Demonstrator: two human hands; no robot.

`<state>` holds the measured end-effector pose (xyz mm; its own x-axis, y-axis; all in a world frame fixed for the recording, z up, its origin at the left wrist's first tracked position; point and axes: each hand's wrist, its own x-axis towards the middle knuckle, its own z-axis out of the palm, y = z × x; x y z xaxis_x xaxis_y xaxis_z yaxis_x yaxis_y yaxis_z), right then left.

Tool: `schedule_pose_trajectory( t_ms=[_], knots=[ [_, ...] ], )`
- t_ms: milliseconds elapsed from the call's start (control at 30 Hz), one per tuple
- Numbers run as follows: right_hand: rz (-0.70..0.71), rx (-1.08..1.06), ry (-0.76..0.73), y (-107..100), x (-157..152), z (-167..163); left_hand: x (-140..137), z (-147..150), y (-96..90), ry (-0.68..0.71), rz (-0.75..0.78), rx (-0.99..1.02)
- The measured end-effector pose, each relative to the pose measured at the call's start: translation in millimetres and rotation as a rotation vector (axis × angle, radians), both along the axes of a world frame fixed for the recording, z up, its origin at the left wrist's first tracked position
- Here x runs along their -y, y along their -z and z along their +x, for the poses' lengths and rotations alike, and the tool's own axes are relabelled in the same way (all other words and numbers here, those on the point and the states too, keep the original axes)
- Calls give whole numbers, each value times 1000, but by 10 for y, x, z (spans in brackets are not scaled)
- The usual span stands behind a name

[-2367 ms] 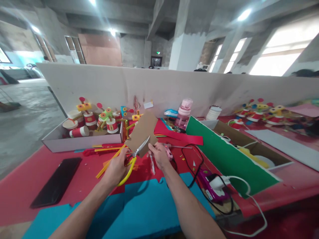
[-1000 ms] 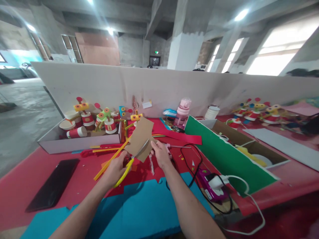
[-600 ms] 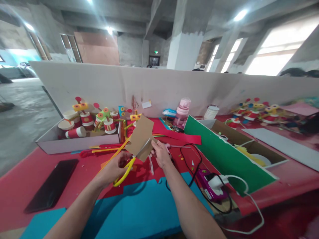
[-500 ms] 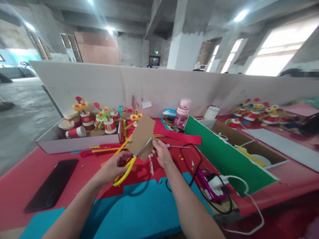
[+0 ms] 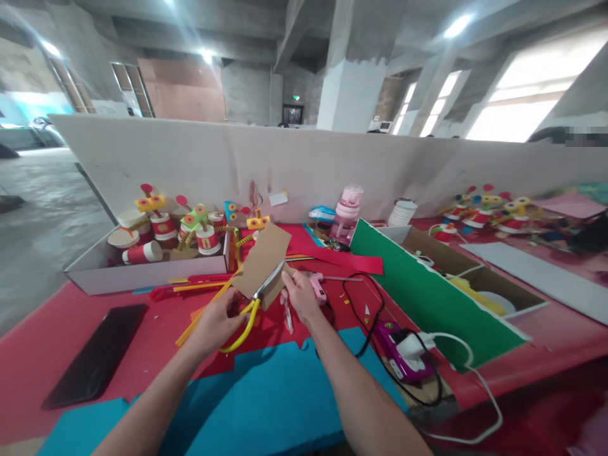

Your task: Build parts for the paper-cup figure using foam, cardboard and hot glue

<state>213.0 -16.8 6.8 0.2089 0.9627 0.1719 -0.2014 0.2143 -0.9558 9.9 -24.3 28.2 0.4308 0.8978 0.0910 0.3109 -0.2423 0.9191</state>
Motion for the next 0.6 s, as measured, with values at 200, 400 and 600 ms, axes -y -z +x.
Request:
schedule_pose_trajectory(
  t_ms=[200,400,600],
  knots=[
    [7,-98,-72,-12,6,-19,-10,-11,9,-5,-159,57],
    [-9,-122,-126,-21,5,9,-11,-37,-38,1,-142,36],
    [3,-120,-131,-33,14,1,10,-26,-142,-8,-144,65]
  ],
)
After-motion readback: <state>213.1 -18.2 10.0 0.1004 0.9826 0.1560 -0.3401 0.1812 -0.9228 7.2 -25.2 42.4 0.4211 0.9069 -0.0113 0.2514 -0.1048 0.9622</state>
